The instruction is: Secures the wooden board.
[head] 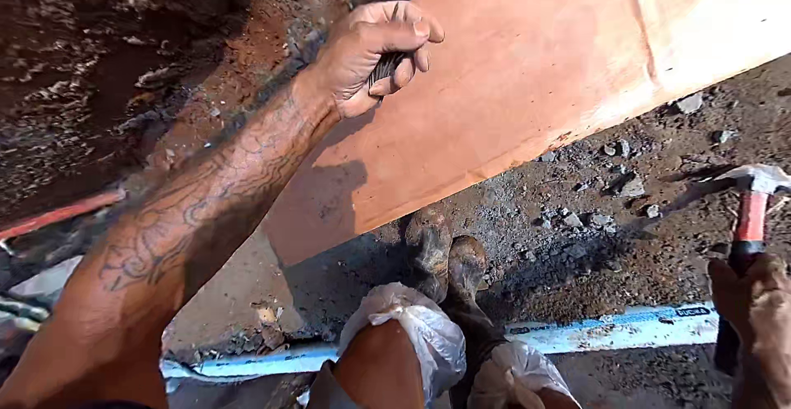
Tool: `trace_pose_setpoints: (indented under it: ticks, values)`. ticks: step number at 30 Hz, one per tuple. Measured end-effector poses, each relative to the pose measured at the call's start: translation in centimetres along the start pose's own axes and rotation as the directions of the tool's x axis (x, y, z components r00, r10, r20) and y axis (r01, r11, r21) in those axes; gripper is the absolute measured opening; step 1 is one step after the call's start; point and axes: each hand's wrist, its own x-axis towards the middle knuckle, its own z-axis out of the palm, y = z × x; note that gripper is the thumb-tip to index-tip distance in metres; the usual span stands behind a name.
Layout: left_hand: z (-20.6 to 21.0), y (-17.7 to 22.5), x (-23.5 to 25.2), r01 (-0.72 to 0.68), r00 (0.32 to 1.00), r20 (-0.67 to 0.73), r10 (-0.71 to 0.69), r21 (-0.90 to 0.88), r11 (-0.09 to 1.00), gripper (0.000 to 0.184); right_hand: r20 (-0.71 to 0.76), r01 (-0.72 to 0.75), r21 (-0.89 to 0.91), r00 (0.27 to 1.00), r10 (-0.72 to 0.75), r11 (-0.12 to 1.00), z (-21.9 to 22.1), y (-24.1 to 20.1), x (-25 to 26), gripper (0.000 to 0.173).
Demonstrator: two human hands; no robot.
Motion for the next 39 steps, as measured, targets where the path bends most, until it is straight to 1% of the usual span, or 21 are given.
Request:
trace_pose_setpoints:
  ticks: [1, 2, 4, 7, 10, 12, 14, 16, 17, 18, 20, 22, 24, 25, 27, 28, 29, 31, 33, 36, 39]
  values:
    - [1.2, -1.0, 1.7, 0.010, 1.000, 0.021, -0.009, -0.011, 1.000, 0.019, 0.013, -0.100, -0.004, 0.995, 0.100, 0.995, -0.5, -0.3, 0.7, 0.049]
    - [2.5, -2.0, 3.3, 0.024, 0.999, 0.047, -0.023, -0.023, 0.999, 0.020, 0.030, -0.149, -0.023, 0.988, 0.149, 0.989, -1.0, -0.7, 0.9, 0.045]
    - [5.5, -4.3, 5.2, 0.064, 0.992, 0.112, -0.054, -0.083, 0.995, 0.022, 0.092, -0.179, -0.092, 0.978, 0.187, 0.980, -2.3, -1.2, 0.5, 0.043]
    - [9.2, -7.1, 8.5, 0.090, 0.973, 0.230, -0.036, -0.228, 0.969, 0.023, 0.166, -0.174, -0.171, 0.965, 0.202, 0.970, -3.8, -2.2, 1.4, 0.044]
    - [13.4, -10.2, 9.9, 0.133, 0.971, 0.238, -0.027, -0.442, 0.887, 0.022, 0.266, -0.127, -0.260, 0.944, 0.198, 0.957, -6.3, -1.2, 1.9, 0.044]
    - [15.2, -10.7, 11.0, 0.133, 0.967, 0.254, 0.000, -0.506, 0.852, 0.023, 0.312, -0.061, -0.275, 0.938, 0.149, 0.960, -8.5, -0.4, 3.1, 0.041]
    - [16.4, -10.8, 11.8, 0.122, 0.948, 0.314, 0.051, -0.507, 0.853, 0.022, 0.306, -0.018, -0.290, 0.946, 0.110, 0.957, -10.9, 0.7, 3.2, 0.037]
    - [16.9, -10.4, 12.1, 0.132, 0.937, 0.348, 0.046, -0.471, 0.872, 0.018, 0.162, -0.018, -0.219, 0.985, 0.055, 0.976, -12.4, 2.3, 1.1, 0.035]
    - [16.7, -9.8, 12.4, 0.135, 0.936, 0.350, 0.024, -0.424, 0.896, 0.016, 0.019, -0.003, -0.097, 1.000, 0.005, 0.995, -12.9, 2.9, 0.6, 0.035]
    - [16.3, -9.2, 12.8, 0.135, 0.937, 0.350, -0.001, -0.358, 0.924, 0.014, -0.141, 0.063, 0.033, 0.988, -0.057, 0.997, -13.0, 3.3, 0.4, 0.037]
    - [15.9, -8.5, 12.6, 0.147, 0.940, 0.334, -0.066, -0.222, 0.964, 0.013, -0.394, 0.231, 0.221, 0.910, -0.130, 0.947, -12.8, 3.3, 0.4, 0.046]
    - [16.0, -7.8, 13.2, 0.133, 0.942, 0.321, -0.092, -0.108, 0.985, 0.014, -0.564, 0.414, 0.359, 0.810, -0.159, 0.837, -12.5, 2.0, 2.3, 0.048]
    - [17.2, -8.3, 12.4, 0.123, 0.961, 0.259, -0.096, -0.091, 0.988, 0.014, -0.613, 0.555, 0.456, 0.762, -0.207, 0.696, -13.3, -0.2, 4.4, 0.042]
    - [17.6, -8.7, 12.0, 0.099, 0.978, 0.192, -0.077, -0.103, 0.990, 0.014, -0.625, 0.614, 0.473, 0.739, -0.251, 0.632, -13.9, -1.5, 6.0, 0.039]
    - [19.0, -10.2, 10.4, 0.040, 0.999, 0.035, -0.036, -0.128, 0.991, 0.011, -0.593, 0.672, 0.485, 0.723, -0.354, 0.560, -14.8, -3.2, 7.8, 0.040]
    - [19.4, -10.7, 10.0, -0.017, 0.999, -0.045, 0.013, -0.082, 0.996, 0.009, -0.587, 0.707, 0.473, 0.698, -0.410, 0.526, -15.4, -4.7, 8.4, 0.041]
    - [19.6, -11.0, 10.0, -0.074, 0.990, -0.117, 0.076, 0.023, 0.997, 0.009, -0.583, 0.744, 0.449, 0.663, -0.470, 0.494, -16.1, -6.4, 8.7, 0.041]
    - [19.9, -11.2, 10.9, -0.113, 0.956, -0.219, 0.193, 0.330, 0.937, 0.011, -0.568, 0.809, 0.408, 0.588, -0.576, 0.424, -16.6, -8.8, 8.9, 0.040]
    - [21.3, -11.9, 11.7, -0.085, 0.923, -0.294, 0.249, 0.476, 0.875, 0.019, -0.542, 0.850, 0.399, 0.521, -0.660, 0.343, -15.9, -9.8, 8.5, 0.038]
    - [23.5, -13.6, 12.3, -0.052, 0.857, -0.387, 0.339, 0.590, 0.806, 0.024, -0.516, 0.896, 0.360, 0.424, -0.744, 0.260, -15.0, -10.8, 8.2, 0.041]
    - [24.9, -15.6, 12.7, -0.068, 0.774, -0.473, 0.421, 0.599, 0.798, 0.024, -0.497, 0.926, 0.270, 0.368, -0.786, 0.263, -14.3, -10.2, 8.8, 0.041]
